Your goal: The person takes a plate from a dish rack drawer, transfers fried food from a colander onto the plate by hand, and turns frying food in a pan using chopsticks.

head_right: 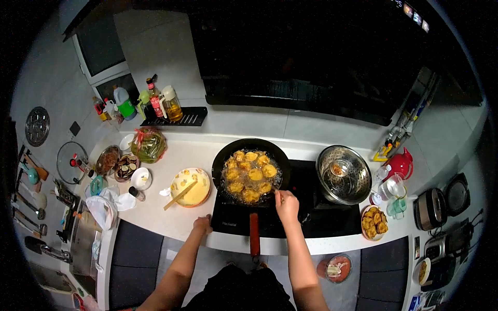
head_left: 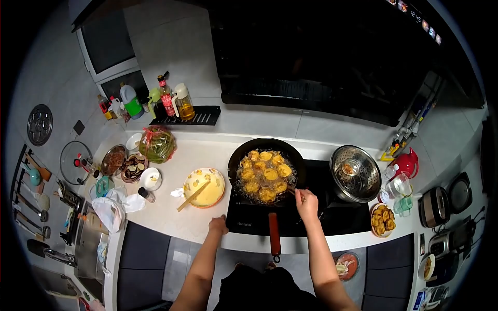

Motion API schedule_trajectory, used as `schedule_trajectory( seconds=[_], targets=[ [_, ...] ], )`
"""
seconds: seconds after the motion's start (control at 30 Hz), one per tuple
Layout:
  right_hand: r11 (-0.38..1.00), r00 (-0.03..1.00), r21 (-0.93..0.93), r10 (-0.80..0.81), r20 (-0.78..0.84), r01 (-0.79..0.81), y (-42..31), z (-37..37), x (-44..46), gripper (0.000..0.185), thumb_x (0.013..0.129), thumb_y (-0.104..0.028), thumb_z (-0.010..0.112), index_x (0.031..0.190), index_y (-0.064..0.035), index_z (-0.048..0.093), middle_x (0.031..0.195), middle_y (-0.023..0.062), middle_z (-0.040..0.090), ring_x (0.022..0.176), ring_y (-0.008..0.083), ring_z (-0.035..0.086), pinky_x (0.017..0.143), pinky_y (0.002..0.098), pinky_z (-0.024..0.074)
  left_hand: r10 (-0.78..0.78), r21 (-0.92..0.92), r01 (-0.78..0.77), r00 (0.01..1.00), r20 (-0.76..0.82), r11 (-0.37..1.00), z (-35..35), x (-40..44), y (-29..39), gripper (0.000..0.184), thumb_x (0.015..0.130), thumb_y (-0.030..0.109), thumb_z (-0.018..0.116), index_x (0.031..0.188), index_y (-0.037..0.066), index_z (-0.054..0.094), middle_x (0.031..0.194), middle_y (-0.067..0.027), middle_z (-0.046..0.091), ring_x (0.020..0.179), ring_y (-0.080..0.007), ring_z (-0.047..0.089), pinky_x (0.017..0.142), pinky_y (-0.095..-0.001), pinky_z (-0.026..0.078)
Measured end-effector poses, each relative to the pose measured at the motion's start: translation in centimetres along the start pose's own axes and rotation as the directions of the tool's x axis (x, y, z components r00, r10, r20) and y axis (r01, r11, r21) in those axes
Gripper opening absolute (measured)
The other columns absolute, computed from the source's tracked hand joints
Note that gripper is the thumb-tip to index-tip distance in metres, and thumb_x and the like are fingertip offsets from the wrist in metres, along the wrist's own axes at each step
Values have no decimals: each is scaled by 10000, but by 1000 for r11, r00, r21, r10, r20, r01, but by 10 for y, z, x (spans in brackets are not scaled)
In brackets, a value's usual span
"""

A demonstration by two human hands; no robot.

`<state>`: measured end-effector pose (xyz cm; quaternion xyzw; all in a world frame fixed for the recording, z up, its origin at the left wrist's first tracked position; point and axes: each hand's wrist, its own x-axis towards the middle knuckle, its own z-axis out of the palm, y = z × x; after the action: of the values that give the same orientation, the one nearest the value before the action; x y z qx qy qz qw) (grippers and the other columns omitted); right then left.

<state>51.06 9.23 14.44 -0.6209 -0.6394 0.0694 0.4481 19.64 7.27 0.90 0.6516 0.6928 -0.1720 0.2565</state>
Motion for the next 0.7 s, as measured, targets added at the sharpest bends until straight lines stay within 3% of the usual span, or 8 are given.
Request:
schedule_trajectory(
  seconds=[0.1, 0.13, 0.23, 0.33, 0.37, 0.43, 0.57, 0.7],
  targets=[
    [999, 999, 21, 43, -10, -43, -5, -5, 2, 198, 822, -170, 575, 724, -9, 634, 677, 169, 588, 612, 344, 578, 535, 379, 463, 5, 1, -5, 1000, -29, 1000, 3, 1, -2, 503, 715, 167, 564, 1169, 22, 404, 1080, -201, 579, 1020, -315, 563, 856, -351, 460],
    [989, 989, 75, 130, -66, -125, -1, -3, 3, 219, 829, -179, 569, 718, -2, 634, 670, 169, 589, 607, 337, 581, 534, 369, 464, 7, 3, -7, 999, -42, 1000, 4, 1, -2, 505, 714, 167, 564, 1171, 21, 403, 1080, -203, 578, 1019, -317, 563, 854, -351, 461],
    [986, 970, 130, 131, -206, -106, -1, -3, 16, 184, 838, -155, 569, 775, 6, 632, 652, 146, 589, 571, 287, 589, 542, 328, 465, -5, 1, 5, 1000, -22, 1000, 6, 6, -4, 506, 711, 166, 563, 1169, 17, 405, 1082, -207, 576, 1017, -316, 564, 846, -356, 466],
    [892, 964, 436, 208, -165, -118, 17, 26, 31, 188, 857, -160, 559, 857, 13, 633, 644, 110, 589, 580, 211, 591, 569, 287, 463, 0, -33, 0, 1000, -18, 999, 7, 11, -7, 510, 708, 168, 565, 1168, 20, 404, 1080, -203, 577, 1012, -328, 563, 838, -363, 472],
    [838, 957, 507, 280, -78, -203, 34, 44, 33, 232, 877, -189, 541, 917, 24, 622, 663, 88, 597, 623, 152, 584, 593, 263, 458, 2, -46, -3, 1000, -11, 999, 8, 12, -7, 511, 707, 168, 566, 1169, 21, 404, 1079, -201, 578, 1011, -331, 563, 838, -363, 472],
    [769, 932, 555, 360, 33, -317, 29, 56, 44, 258, 886, -202, 528, 926, 38, 613, 693, 90, 613, 647, 148, 588, 610, 259, 459, -12, -53, 11, 1000, -7, 999, 8, 12, -7, 524, 705, 172, 572, 1176, 25, 399, 1085, -200, 574, 1018, -334, 557, 843, -359, 471],
    [870, 979, 458, 204, 5, -183, 39, 85, 65, 274, 899, -225, 509, 964, 22, 610, 712, 69, 626, 660, 96, 590, 590, 240, 465, -34, -78, 32, 999, -21, 996, 7, 9, -5, 543, 697, 181, 587, 1182, 29, 397, 1103, -203, 563, 1039, -330, 543, 854, -358, 465],
    [971, 992, 234, 69, -102, -44, 51, 100, 78, 259, 895, -223, 499, 889, 12, 609, 654, 98, 598, 605, 171, 581, 569, 292, 450, -9, -74, 7, 1000, -28, 997, 11, 15, -10, 536, 694, 186, 593, 1171, 33, 402, 1116, -195, 559, 1049, -326, 537, 856, -358, 464]
  ],
)
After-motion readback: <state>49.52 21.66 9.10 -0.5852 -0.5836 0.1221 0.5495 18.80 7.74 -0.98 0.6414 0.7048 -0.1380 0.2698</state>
